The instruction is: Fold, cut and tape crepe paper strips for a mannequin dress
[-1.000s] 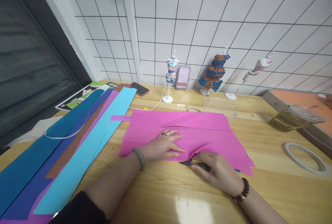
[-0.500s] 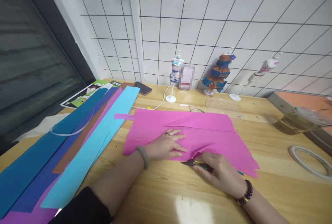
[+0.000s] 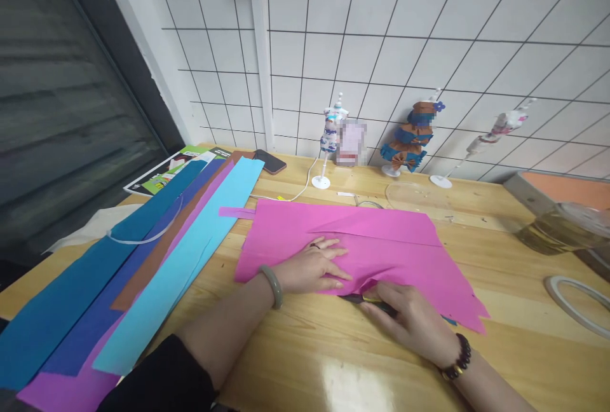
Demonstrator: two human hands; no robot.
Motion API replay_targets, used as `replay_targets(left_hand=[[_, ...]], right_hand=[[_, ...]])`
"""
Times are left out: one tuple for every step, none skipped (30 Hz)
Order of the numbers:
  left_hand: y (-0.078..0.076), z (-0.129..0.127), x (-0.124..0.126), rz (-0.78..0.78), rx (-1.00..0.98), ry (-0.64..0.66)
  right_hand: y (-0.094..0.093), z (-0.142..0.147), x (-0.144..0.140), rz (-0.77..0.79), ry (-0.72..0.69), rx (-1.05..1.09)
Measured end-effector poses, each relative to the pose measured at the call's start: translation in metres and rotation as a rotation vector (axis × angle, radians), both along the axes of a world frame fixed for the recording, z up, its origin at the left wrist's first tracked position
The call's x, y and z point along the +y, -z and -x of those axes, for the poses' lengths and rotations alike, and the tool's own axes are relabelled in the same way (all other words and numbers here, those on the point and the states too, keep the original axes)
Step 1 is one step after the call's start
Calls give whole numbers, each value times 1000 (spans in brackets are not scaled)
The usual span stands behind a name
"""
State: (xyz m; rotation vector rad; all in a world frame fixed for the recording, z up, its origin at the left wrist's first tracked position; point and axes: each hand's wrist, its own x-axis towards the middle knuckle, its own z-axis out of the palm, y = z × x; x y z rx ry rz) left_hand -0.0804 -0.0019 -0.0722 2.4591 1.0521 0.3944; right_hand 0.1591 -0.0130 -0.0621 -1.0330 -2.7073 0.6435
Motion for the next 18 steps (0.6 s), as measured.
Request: replay_targets(left_hand=[[1, 0, 0, -5, -2, 0], [2, 0, 0, -10, -4, -2], [3, 1, 1, -14, -5, -4], [3, 1, 1, -14, -5, -5], [4, 1, 1, -13, -4, -4], [4, 1, 1, -14, -4, -2], [5, 1, 1, -15, -5, 0], [4, 0, 1, -17, -6, 0], [4, 0, 0, -18, -6, 1], [4, 0, 0, -21, -6, -1], [4, 0, 0, -23, -5, -4], [4, 0, 0, -23, -1, -6], [4, -1, 0, -22, 3, -9], [4, -1, 0, -22, 6, -12], [4, -1, 0, -21, 8, -12], [4, -1, 0, -22, 9, -12], [4, -1, 0, -22, 9, -9], [4, -1, 1, -23, 8, -7]], right_hand=[[0, 0, 0, 4, 1, 0], [-1, 0, 0, 6, 1, -1], [-1, 0, 0, 9, -1, -3], [-1, 0, 1, 12, -3, -5], [-1, 0, 1, 18, -6, -9], [-1, 0, 1, 22, -10, -12], [-1, 1, 2, 24, -13, -13], [-1, 2, 2, 26, -17, -15], [0, 2, 2, 25, -20, -16], [0, 3, 2, 21, -23, -17], [1, 4, 2, 16, -26, -18], [1, 5, 3, 12, -30, -17], [2, 6, 2, 8, -33, -17], [2, 7, 2, 2, -34, -15], [3, 7, 2, -3, -35, -13], [3, 7, 2, -7, -35, -10], [4, 7, 2, -10, -33, -7], [4, 7, 2, -11, -31, -3]])
